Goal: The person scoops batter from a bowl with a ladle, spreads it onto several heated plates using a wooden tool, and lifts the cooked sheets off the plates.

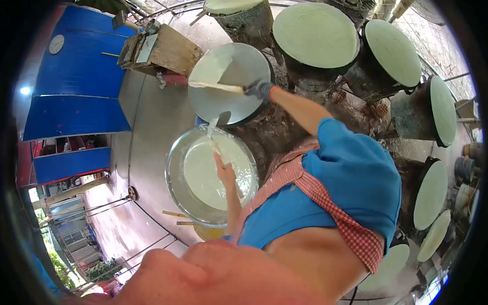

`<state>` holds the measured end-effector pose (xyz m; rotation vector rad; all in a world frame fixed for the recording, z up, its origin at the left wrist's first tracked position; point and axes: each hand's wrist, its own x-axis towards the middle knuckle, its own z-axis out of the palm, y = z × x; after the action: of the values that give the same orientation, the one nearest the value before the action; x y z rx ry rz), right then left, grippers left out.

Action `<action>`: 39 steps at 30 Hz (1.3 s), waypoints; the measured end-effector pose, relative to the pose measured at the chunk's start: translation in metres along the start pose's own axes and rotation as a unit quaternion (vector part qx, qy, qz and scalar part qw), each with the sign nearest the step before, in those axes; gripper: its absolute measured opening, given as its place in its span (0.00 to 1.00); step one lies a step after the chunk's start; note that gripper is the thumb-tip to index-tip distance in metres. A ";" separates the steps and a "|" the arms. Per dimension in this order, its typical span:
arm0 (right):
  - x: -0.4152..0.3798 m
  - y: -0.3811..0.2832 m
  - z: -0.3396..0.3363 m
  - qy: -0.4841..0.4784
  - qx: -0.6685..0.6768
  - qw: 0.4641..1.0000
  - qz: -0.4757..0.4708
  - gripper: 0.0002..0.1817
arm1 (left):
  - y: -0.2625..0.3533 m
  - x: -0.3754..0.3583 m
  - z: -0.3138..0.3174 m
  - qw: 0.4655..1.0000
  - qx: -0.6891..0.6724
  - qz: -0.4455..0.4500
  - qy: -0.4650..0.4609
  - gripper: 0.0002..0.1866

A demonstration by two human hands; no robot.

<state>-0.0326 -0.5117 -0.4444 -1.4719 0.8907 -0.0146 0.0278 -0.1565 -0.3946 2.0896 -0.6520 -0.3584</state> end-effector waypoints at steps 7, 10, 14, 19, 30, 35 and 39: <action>0.011 0.026 -0.028 0.037 0.240 0.970 0.015 0.19 | 0.004 0.003 -0.001 0.998 0.018 -0.064 -0.005 0.36; -0.028 -0.015 -0.036 -0.053 0.013 0.996 -0.073 0.19 | 0.006 0.003 0.012 0.993 0.017 -0.116 -0.003 0.36; 0.045 -0.002 -0.098 -0.005 0.149 0.975 -0.164 0.11 | 0.013 0.000 0.027 0.985 -0.016 -0.164 0.047 0.37; 0.010 -0.039 -0.085 -0.083 0.075 0.992 0.060 0.13 | 0.062 -0.017 0.037 0.928 -0.183 -0.315 0.076 0.38; 0.070 -0.059 -0.114 -0.193 -0.035 0.980 0.026 0.11 | 0.066 -0.077 0.049 0.840 -0.296 -0.429 0.151 0.37; 0.104 -0.063 -0.150 -0.234 -0.110 0.966 -0.015 0.10 | 0.090 -0.082 0.049 0.835 -0.304 -0.426 0.171 0.34; 0.148 -0.097 -0.124 -0.242 -0.116 0.963 -0.027 0.10 | 0.087 -0.090 0.054 0.800 -0.323 -0.474 0.176 0.30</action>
<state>0.0537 -0.7076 -0.4181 -1.6197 0.4616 0.4064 -0.0988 -0.1820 -0.3521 1.5751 0.7280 -0.6091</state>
